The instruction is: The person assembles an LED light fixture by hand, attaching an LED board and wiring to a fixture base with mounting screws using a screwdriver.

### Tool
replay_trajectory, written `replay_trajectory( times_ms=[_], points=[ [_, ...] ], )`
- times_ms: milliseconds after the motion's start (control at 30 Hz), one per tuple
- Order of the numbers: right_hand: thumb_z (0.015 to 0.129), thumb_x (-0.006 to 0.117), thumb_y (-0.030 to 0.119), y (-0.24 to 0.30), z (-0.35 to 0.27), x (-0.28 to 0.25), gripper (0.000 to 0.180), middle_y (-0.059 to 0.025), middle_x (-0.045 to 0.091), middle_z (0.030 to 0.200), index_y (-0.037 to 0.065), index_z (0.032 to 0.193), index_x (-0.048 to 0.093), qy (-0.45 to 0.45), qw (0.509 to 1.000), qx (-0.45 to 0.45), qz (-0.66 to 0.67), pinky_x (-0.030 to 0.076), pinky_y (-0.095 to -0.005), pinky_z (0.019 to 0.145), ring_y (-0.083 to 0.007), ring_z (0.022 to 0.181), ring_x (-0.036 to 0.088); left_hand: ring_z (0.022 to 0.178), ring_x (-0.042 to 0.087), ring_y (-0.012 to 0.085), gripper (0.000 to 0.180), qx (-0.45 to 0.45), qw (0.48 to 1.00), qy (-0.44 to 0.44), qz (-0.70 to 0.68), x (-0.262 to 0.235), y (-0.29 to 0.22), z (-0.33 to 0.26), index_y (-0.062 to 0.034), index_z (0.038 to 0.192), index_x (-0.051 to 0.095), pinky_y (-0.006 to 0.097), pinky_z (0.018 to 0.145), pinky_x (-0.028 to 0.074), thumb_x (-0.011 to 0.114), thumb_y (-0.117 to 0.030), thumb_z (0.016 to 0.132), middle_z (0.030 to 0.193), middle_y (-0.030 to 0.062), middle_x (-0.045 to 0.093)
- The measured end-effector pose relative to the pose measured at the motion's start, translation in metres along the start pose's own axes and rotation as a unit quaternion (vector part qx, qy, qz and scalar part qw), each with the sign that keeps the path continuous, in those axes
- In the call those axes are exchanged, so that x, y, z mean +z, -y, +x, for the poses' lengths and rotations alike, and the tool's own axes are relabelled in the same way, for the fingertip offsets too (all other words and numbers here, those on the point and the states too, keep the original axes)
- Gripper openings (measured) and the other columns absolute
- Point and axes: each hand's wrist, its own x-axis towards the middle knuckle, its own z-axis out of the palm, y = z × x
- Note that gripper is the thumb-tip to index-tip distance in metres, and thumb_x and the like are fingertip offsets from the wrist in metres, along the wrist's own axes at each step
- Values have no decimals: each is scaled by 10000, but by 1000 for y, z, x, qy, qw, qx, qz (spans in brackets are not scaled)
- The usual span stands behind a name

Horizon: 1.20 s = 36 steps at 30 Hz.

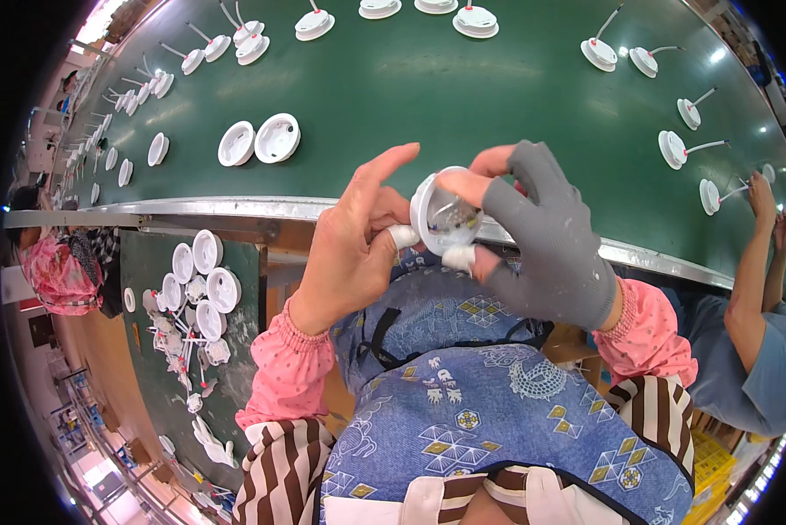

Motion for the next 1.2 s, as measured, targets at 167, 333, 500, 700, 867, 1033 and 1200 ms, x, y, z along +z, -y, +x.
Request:
replay_trajectory(
  times_ms=[167, 333, 500, 700, 867, 1033, 1200],
  points=[
    [620, 844, 111, 4, 4, 9, 670, -156, 600, 1213, 105, 1258, 638, 51, 998, -17, -27, 548, -381, 734, -334, 892, 662, 889, 734, 202, 779, -17, 1000, -15, -18, 6, -5, -7, -33, 1475, 410, 317, 865, 572, 446, 237, 745, 932, 110, 684],
    [648, 818, 108, -7, 7, 9, 599, -140, 605, 1180, 79, 1215, 628, 90, 989, 54, 99, 563, -410, 776, -333, 927, 669, 743, 652, 129, 412, 17, 997, 3, 78, 5, -11, -13, 4, 1204, 648, 259, 674, 512, 491, 163, 857, 860, 81, 699],
    [668, 804, 45, -16, 4, 5, 612, -106, 600, 1200, -3, 1248, 614, 176, 938, 154, 257, 494, -318, 914, -162, 1035, 612, 668, 630, 166, 266, 20, 999, 29, 22, -2, -10, -19, -3, 1053, 705, 307, 617, 481, 521, 97, 889, 795, 93, 679],
    [680, 813, 45, -14, 9, 4, 622, -40, 607, 1083, 13, 1270, 620, 202, 834, 276, 432, 506, -289, 921, -128, 1000, 619, 690, 637, 168, 161, 24, 998, 40, -31, -4, -2, -29, -6, 1025, 713, 292, 629, 483, 604, 39, 915, 807, 85, 690],
    [704, 802, 26, -15, 14, 12, 653, -61, 643, 1105, 8, 1323, 596, 210, 762, 338, 510, 497, -281, 948, -129, 1025, 626, 669, 634, 174, 218, 24, 998, 6, -55, -1, 16, -28, 0, 1038, 718, 288, 610, 477, 570, 73, 897, 829, 85, 710],
    [677, 828, 90, -20, 17, 17, 705, -91, 635, 1167, -37, 1322, 574, 221, 776, 360, 469, 496, -301, 961, -153, 1059, 632, 663, 638, 206, 324, -62, 998, 29, 5, -14, -15, -26, 8, 1052, 717, 310, 610, 487, 500, 127, 842, 807, 114, 694],
    [659, 859, 187, -13, 16, 22, 765, -101, 629, 1204, -64, 1316, 560, 208, 775, 362, 475, 496, -316, 977, -170, 1088, 633, 699, 655, 266, 384, 11, 998, 28, 55, -20, 6, -22, 0, 1047, 720, 332, 637, 505, 486, 149, 781, 810, 150, 671]
  ],
)
